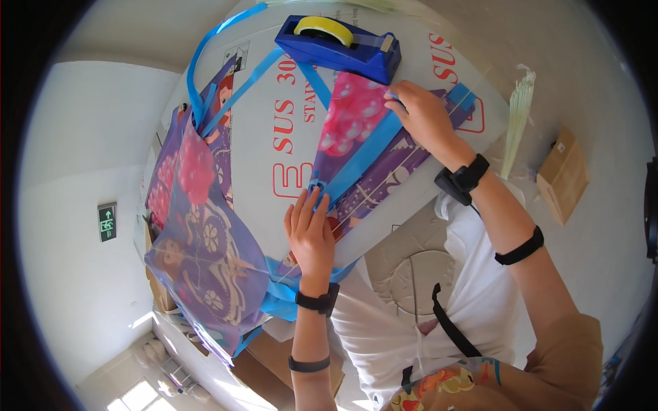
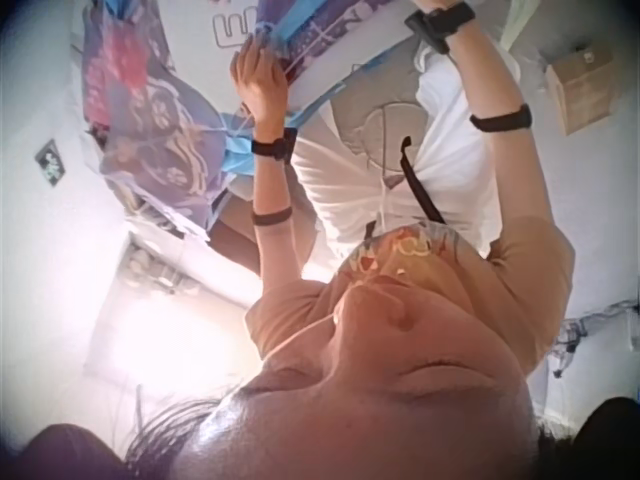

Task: Assembling a colorful plastic kite by attaching tails and folding.

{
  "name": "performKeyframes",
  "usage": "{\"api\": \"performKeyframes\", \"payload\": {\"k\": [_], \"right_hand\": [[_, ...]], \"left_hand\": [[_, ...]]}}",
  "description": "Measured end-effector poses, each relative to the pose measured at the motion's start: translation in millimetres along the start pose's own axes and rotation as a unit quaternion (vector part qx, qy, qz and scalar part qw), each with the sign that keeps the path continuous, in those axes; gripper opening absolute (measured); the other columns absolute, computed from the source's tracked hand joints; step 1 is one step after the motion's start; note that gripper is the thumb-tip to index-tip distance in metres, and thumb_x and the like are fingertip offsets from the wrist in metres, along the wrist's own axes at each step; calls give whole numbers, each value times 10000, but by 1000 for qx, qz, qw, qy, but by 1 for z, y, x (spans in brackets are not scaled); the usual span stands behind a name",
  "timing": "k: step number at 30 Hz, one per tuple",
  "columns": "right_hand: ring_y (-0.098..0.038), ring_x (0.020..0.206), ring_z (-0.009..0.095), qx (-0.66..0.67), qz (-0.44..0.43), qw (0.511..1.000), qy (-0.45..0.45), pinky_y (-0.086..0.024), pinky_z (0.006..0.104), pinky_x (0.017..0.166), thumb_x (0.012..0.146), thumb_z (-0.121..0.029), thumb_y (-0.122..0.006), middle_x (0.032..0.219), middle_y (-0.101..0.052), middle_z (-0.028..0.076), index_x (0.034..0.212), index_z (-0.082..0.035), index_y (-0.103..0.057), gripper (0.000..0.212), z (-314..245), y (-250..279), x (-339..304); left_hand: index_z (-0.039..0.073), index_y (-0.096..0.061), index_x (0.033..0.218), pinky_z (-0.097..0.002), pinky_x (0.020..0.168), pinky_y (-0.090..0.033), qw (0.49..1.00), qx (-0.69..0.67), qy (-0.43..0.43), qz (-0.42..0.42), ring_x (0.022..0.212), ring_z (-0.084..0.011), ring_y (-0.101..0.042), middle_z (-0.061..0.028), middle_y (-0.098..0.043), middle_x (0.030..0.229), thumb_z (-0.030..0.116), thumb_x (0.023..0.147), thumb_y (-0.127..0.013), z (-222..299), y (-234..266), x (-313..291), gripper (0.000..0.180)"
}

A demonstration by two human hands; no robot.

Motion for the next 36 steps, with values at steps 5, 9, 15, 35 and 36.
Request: {"api": "performKeyframes", "payload": {"k": [5, 9, 15, 35, 36], "right_hand": [[-669, 847, 349, -22, -5, 1000, -1, -546, 433, 718, 898, -92, -690, 912, -661, 138, 961, 3, -647, 122, 1, -5, -1], [-669, 853, 352, -45, -8, 999, -7, -547, 438, 720, 905, -85, -677, 916, -657, 145, 981, 3, -645, 120, 3, -5, -1], [-669, 865, 356, -68, -26, 997, -11, -546, 440, 723, 914, -72, -659, 930, -660, 143, 1010, 2, -635, 124, 6, -5, -2], [-620, 1064, 274, -219, -14, 974, 53, -530, 403, 825, 835, -123, -750, 1071, -645, 70, 1119, -54, -637, 313, -4, 1, 3], [-603, 1112, 274, -232, -19, 971, 51, -522, 405, 868, 829, -126, -756, 1114, -638, 72, 1142, -56, -632, 344, -5, 3, 5]], "left_hand": [[45, -661, 1263, -487, 1121, -381, 996, 55, -46, -47, 1348, -273, -525, -77, -613, 1383, -18, 877, -582, 11, -7, -1, 399], [38, -647, 1282, -469, 1139, -381, 994, 22, -76, -78, 1351, -279, -520, -84, -597, 1403, 32, 894, -583, 24, -10, -6, 394], [8, -674, 1238, -451, 1105, -420, 998, -39, -20, -39, 1268, -310, -581, -133, -649, 1314, 19, 924, -599, 6, -2, -10, 323], [-5, -665, 1190, -444, 965, -473, 998, 5, 15, -54, 1077, -315, -601, -124, -651, 1131, 97, 843, -674, 7, -3, -8, 362], [-10, -642, 1231, -452, 977, -467, 998, -3, 9, -60, 1078, -321, -599, -140, -642, 1145, 119, 841, -671, 11, -1, -9, 412]]}}
Point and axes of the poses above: each hand's wrist, its own x-axis towards the middle knuckle, its own y-axis out of the back of the hand, z = x × y, the point moved 7 cm from there along x, towards the middle knuckle
